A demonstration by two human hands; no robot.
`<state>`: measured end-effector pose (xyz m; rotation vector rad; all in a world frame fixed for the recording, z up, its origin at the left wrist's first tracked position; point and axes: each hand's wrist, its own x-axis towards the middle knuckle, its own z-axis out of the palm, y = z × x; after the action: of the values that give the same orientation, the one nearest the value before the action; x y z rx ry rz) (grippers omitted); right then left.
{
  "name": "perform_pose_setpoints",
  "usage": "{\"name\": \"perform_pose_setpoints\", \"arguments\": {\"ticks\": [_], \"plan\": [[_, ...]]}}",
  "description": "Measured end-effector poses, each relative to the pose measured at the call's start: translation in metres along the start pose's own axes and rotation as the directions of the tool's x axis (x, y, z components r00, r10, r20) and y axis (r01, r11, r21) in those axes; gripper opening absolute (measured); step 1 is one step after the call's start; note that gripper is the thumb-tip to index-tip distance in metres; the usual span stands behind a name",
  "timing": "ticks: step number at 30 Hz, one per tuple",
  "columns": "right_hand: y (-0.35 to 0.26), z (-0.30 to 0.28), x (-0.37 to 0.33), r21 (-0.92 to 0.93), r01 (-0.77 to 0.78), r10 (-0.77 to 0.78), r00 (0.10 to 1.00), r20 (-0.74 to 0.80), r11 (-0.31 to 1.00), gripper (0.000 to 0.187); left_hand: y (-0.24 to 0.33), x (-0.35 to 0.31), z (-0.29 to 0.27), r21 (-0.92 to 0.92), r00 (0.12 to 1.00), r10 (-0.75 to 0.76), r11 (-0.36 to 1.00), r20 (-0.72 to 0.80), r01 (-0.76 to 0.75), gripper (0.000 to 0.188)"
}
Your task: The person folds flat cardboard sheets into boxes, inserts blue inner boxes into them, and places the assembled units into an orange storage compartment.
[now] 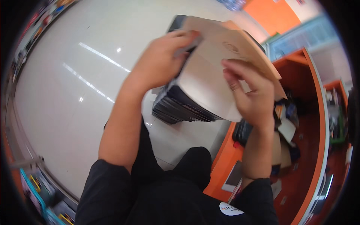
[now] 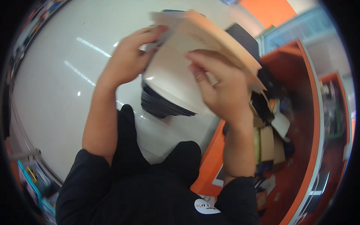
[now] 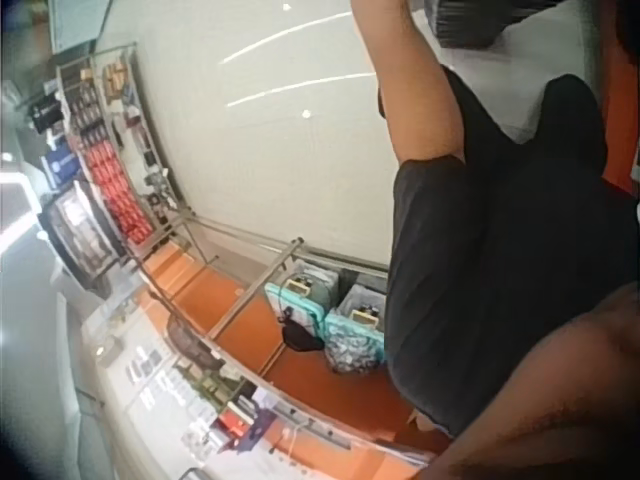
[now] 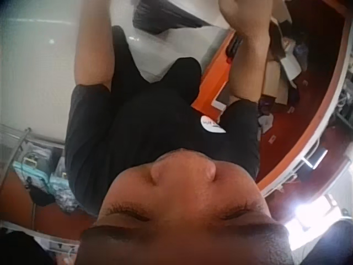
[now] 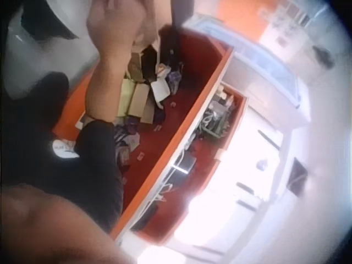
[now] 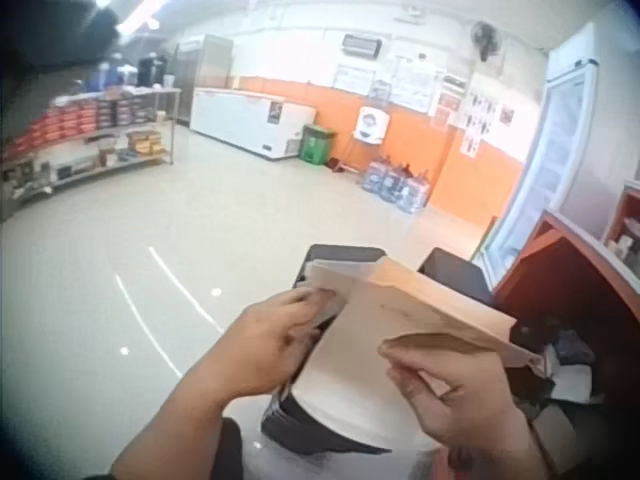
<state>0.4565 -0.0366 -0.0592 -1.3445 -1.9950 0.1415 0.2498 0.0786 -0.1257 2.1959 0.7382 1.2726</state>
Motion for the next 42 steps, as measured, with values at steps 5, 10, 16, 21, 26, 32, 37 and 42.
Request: {"name": "perform_pose_setpoints", "arguments": {"ticks": [5, 10, 16, 21, 26, 32, 37, 42], "plan": [[0.007, 0.026, -0.048, -0.256, -0.125, 0.029, 0.936, -0.35, 0.959, 0.017, -0.006, -0.007, -0.015, -0.165, 0.977, -0.198, 0.964, 0.074, 0.208, 0.036], [0.012, 0.022, -0.07, 0.046, -0.355, 0.305, 0.723, -0.62, 0.934, 0.024, 0.005, 0.004, -0.01, -0.259, 0.967, -0.217, 0.934, 0.133, 0.245, 0.03], [0.017, 0.023, -0.089, 0.69, -0.183, 0.691, 0.416, -0.591, 0.7, 0.032, 0.013, 0.005, -0.006, 0.087, 0.928, -0.36, 0.926, -0.1, 0.369, 0.034], [0.049, -0.003, -0.095, 0.111, -0.329, 0.303, 0.62, -0.724, 0.938, 0.041, 0.016, 0.008, -0.01, 0.065, 0.891, -0.439, 0.892, -0.115, 0.448, 0.034], [0.063, -0.018, -0.088, -0.024, -0.145, 0.091, 0.734, -0.673, 0.989, 0.015, 0.014, 0.008, -0.007, 0.076, 0.877, -0.466, 0.876, -0.122, 0.476, 0.036], [0.047, -0.014, -0.085, -0.15, -0.181, 0.026, 0.716, -0.698, 0.972, 0.01, 0.016, 0.01, -0.007, 0.098, 0.833, -0.537, 0.829, -0.132, 0.55, 0.035], [0.037, -0.018, -0.081, 0.23, -0.292, 0.372, 0.717, -0.589, 0.928, 0.014, 0.013, 0.012, -0.003, 0.003, 0.839, -0.517, 0.851, -0.173, 0.525, 0.031], [0.036, -0.035, -0.076, 0.202, -0.674, 0.696, 0.632, -0.34, 0.71, 0.031, 0.011, 0.017, -0.01, 0.03, 0.831, -0.537, 0.837, -0.144, 0.546, 0.031]]}}
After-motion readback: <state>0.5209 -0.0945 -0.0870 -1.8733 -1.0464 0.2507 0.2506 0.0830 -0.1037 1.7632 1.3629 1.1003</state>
